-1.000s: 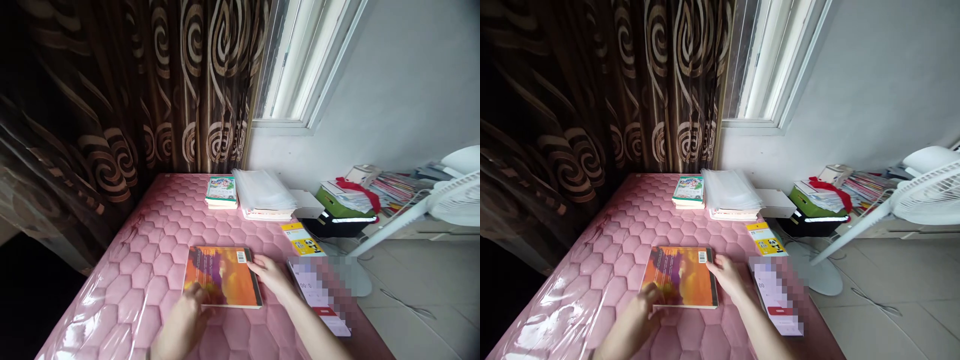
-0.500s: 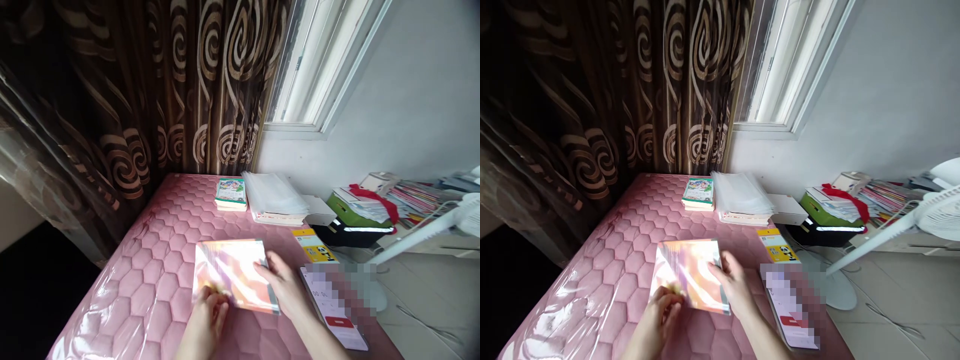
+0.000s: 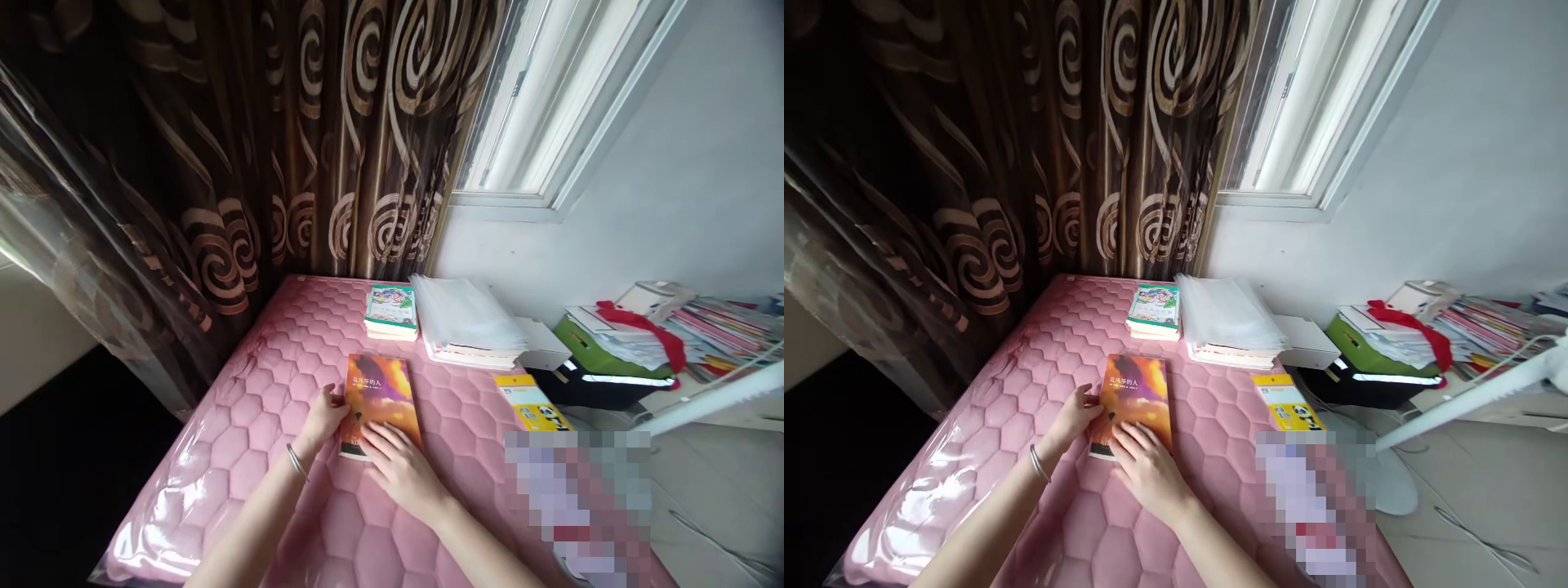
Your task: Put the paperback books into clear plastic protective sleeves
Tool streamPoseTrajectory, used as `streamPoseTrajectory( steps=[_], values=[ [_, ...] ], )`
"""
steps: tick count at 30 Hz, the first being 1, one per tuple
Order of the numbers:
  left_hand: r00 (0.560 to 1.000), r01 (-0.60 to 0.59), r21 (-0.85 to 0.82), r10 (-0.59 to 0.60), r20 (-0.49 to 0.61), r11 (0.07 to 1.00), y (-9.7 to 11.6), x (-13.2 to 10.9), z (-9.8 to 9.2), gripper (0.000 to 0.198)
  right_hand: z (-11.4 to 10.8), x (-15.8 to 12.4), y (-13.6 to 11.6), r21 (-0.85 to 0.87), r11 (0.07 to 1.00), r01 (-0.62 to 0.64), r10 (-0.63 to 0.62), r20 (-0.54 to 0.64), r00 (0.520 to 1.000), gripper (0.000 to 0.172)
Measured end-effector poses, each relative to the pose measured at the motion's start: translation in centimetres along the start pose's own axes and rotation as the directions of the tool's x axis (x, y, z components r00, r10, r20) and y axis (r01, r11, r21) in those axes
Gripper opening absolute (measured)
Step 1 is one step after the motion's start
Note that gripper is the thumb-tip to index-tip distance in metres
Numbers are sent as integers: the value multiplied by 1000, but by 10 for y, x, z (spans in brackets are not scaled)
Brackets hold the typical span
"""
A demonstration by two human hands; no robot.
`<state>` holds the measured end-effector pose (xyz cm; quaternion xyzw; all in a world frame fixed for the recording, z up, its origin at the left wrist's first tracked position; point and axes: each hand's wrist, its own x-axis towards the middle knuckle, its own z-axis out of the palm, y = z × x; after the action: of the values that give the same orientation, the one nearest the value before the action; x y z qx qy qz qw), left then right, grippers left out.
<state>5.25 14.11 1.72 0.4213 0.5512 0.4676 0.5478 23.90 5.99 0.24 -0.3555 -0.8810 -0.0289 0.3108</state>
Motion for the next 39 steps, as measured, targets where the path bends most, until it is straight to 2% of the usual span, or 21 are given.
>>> streamPoseTrajectory(
  steps=[2,3,4,5,7,8,9,10,13,17,18,21,23,24,26,27,29,31,35,37,39],
  values=[
    [999,29,-32,-30,-21,999,-15,2,-1,69,-5,-6,7,111,990,-83,82,19,996,30],
    [998,55,-53,-56,-13,997,-19,3,-1,66,-9,-9,13,149,974,-168,174,-24,984,28],
    [998,60,-54,-60,-9,997,-20,3,-1,63,-13,-10,21,185,942,-279,299,-88,950,27],
    [998,56,-30,-56,-17,998,-20,4,-1,60,-16,-11,30,230,882,-410,448,-148,882,28],
    [998,38,66,-35,-56,997,-19,6,1,55,-16,-12,52,356,680,-641,719,-156,677,33],
    [997,26,115,-18,-75,993,-18,7,2,53,-13,-11,63,418,557,-718,809,-80,582,36],
    [996,14,154,0,-89,988,-18,9,4,51,-9,-10,72,476,453,-754,855,7,518,38],
    [995,4,181,14,-98,983,-18,10,6,49,-3,-9,79,531,374,-760,872,77,484,39],
    [993,-19,238,46,-108,971,-17,14,13,39,16,-4,89,651,272,-709,871,147,468,44],
    [982,-156,450,188,-29,880,-8,11,20,30,23,5,89,661,239,-711,900,123,417,46],
    [973,-195,500,231,-11,844,-4,8,20,31,20,6,89,651,251,-717,897,121,424,43],
    [914,-335,664,402,56,668,9,2,10,27,8,1,93,650,306,-695,848,146,510,33],
    [860,-447,730,473,192,516,13,-3,-4,21,0,-10,98,701,270,-660,816,197,543,33],
    [843,-495,721,469,263,485,12,-5,-11,21,-3,-16,99,730,226,-645,808,229,542,36],
    [831,-549,648,425,359,527,7,-13,-24,19,-9,-27,100,758,166,-631,800,271,536,43],
    [831,-556,604,398,389,571,3,-17,-29,18,-12,-31,98,752,175,-635,795,272,541,45],
    [838,-539,536,353,415,650,-5,-28,-34,25,-17,-35,90,703,259,-663,778,255,574,44],
    [851,-516,510,344,396,688,-12,-38,-31,42,-21,-31,78,650,340,-680,754,244,610,42],
    [854,-521,527,413,318,672,-18,-43,-21,45,-23,-17,60,647,368,-668,760,204,617,41],
    [840,-542,532,431,329,650,-18,-41,-20,44,-21,-14,58,629,399,-668,763,177,622,36],
    [829,-559,560,432,355,611,-17,-41,-21,43,-20,-16,59,578,463,-672,739,167,653,31]
  ],
)
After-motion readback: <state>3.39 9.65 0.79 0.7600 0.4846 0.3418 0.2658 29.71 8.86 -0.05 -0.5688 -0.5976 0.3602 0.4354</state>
